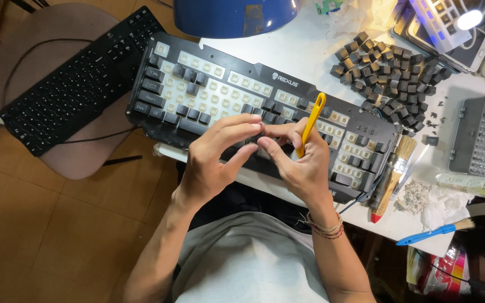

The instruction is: The person is assembling a mechanical keyboard by manually installing individual keycaps onto the switches.

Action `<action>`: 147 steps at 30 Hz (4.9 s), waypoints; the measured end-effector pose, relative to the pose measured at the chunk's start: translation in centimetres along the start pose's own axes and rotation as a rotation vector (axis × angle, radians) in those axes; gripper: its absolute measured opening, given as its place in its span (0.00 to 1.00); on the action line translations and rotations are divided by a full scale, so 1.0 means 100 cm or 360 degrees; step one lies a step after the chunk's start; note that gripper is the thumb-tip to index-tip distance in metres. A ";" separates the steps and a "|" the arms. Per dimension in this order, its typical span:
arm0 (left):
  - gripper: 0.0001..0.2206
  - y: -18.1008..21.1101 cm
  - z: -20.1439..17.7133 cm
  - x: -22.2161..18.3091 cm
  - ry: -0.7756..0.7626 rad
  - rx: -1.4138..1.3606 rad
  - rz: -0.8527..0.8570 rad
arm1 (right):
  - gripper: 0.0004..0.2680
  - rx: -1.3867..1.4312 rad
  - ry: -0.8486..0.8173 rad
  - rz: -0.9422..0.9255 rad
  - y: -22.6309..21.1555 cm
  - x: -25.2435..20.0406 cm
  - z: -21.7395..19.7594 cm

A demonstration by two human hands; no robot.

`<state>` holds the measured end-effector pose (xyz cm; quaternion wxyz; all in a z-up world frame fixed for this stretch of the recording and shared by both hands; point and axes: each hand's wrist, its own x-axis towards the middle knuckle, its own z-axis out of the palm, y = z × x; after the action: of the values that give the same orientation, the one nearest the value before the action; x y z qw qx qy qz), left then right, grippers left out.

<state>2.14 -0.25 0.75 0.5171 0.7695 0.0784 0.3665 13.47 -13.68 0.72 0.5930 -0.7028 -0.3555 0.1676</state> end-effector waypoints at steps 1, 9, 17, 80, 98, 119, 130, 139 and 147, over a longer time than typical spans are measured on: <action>0.13 -0.003 0.001 -0.003 0.0001 0.0001 0.0001 | 0.17 0.0001 -0.0001 -0.0001 -0.002 0.000 0.001; 0.10 -0.014 -0.001 -0.014 -0.0068 0.1112 0.0172 | 0.16 0.0126 0.0126 0.0112 -0.003 0.001 0.003; 0.08 -0.007 0.027 -0.023 0.0076 0.1250 0.0080 | 0.16 0.0077 0.0156 0.0078 0.000 0.001 0.005; 0.03 -0.066 -0.088 0.017 0.0140 0.0868 0.0135 | 0.14 -0.0108 -0.0048 -0.0093 -0.004 0.033 0.050; 0.02 -0.080 -0.075 0.011 0.0430 0.0953 0.0177 | 0.15 -0.0186 -0.0070 -0.0206 -0.007 0.035 0.069; 0.02 -0.074 -0.079 0.020 0.0367 0.0912 0.0145 | 0.14 -0.0104 -0.0019 -0.0197 -0.002 0.033 0.070; 0.01 -0.068 -0.082 0.023 0.0136 0.1075 0.0227 | 0.15 -0.0042 0.0001 -0.0184 -0.003 0.032 0.066; 0.07 -0.048 -0.058 0.003 0.0249 0.1095 0.0066 | 0.14 0.0359 0.0002 0.0176 -0.012 0.025 0.039; 0.12 -0.023 -0.015 -0.006 0.0085 0.0398 0.0086 | 0.14 0.0465 -0.0061 0.0316 -0.012 0.018 0.014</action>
<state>1.30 1.56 -1.20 0.4047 0.8199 0.1163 0.3880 13.38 -11.38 1.82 0.6623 -0.6376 -0.2674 0.2886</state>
